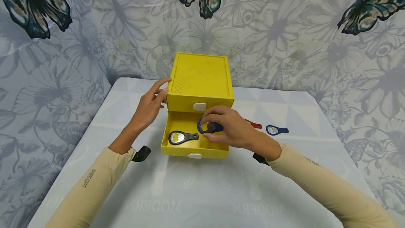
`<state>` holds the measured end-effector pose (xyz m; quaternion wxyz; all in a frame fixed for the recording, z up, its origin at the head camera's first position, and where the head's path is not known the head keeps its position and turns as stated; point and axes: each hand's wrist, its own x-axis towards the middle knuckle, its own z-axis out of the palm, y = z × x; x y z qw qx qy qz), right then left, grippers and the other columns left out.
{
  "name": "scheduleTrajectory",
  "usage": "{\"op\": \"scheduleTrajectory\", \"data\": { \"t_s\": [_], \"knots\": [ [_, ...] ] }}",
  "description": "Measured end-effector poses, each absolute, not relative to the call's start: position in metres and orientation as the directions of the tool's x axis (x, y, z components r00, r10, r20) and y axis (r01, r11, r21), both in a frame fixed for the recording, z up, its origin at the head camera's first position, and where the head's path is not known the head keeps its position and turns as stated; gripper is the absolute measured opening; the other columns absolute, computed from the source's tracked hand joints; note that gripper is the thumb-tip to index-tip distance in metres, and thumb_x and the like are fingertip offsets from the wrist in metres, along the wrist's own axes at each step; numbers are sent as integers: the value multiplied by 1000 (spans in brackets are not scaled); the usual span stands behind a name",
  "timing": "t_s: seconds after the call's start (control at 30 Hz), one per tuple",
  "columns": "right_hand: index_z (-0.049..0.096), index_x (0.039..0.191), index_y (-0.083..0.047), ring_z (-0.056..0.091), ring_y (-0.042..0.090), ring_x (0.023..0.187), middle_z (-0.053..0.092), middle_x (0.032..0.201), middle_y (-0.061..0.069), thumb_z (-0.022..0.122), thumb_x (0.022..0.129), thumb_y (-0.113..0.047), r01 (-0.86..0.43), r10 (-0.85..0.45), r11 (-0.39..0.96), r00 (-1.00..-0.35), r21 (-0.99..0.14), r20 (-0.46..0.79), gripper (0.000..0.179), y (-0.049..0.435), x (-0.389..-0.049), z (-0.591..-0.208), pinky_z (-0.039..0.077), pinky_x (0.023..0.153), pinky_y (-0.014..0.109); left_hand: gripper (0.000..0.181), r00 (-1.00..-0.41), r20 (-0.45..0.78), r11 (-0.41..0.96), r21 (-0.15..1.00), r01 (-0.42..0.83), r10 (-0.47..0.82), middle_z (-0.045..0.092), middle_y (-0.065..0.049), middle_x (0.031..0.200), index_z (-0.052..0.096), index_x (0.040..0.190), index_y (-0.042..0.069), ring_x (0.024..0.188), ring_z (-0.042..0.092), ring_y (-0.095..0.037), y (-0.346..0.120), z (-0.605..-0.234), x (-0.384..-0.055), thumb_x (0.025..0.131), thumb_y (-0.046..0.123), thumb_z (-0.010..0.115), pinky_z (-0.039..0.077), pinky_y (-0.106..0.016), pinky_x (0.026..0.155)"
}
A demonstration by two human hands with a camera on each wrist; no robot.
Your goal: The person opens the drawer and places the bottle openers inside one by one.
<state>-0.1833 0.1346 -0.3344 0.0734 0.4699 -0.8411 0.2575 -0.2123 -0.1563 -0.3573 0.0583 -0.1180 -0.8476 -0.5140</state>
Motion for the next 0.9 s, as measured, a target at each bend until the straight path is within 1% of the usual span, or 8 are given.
{"op": "scheduleTrajectory", "data": {
  "t_s": [0.13, 0.3, 0.47, 0.63, 0.9],
  "knots": [
    [75, 104, -9, 61, 14, 95, 64, 117, 6, 81, 84, -22, -815, -750, 460, -569, -353, 338, 25, 126, -184, -340, 56, 87, 30, 47, -966, 218, 447, 857, 257, 138, 56, -15, 125, 36, 153, 39, 101, 60, -32, -156, -358, -212, 107, 49, 36, 52, -47, 87],
    [76, 104, -11, 59, 17, 102, 65, 115, 4, 81, 85, -24, -796, -750, 522, -599, -306, 280, 23, 119, -184, -346, 54, 91, 32, 47, -966, 219, 444, 858, 259, 140, 56, -15, 126, 36, 153, 39, 103, 60, -36, -156, -358, -212, 107, 49, 36, 52, -48, 87],
    [75, 103, -14, 58, 17, 101, 66, 112, 1, 79, 86, -25, -777, -744, 562, -624, -283, 237, 20, 115, -182, -353, 53, 87, 31, 47, -966, 218, 448, 856, 258, 141, 56, -16, 126, 36, 154, 39, 104, 59, -40, -156, -358, -212, 107, 48, 35, 52, -49, 88],
    [76, 103, -16, 59, 17, 102, 67, 112, 2, 80, 85, -27, -756, -727, 606, -652, -247, 213, 21, 113, -182, -357, 54, 84, 31, 47, -966, 217, 449, 856, 257, 140, 56, -16, 125, 36, 154, 39, 104, 59, -41, -156, -358, -212, 107, 48, 35, 52, -49, 88],
    [78, 103, -15, 62, 20, 106, 68, 113, 3, 80, 85, -28, -730, -709, 647, -682, -220, 179, 22, 113, -182, -359, 56, 87, 34, 47, -965, 223, 458, 849, 262, 138, 57, -15, 124, 36, 154, 39, 103, 60, -37, -157, -358, -213, 107, 48, 35, 53, -49, 88]
  ]
}}
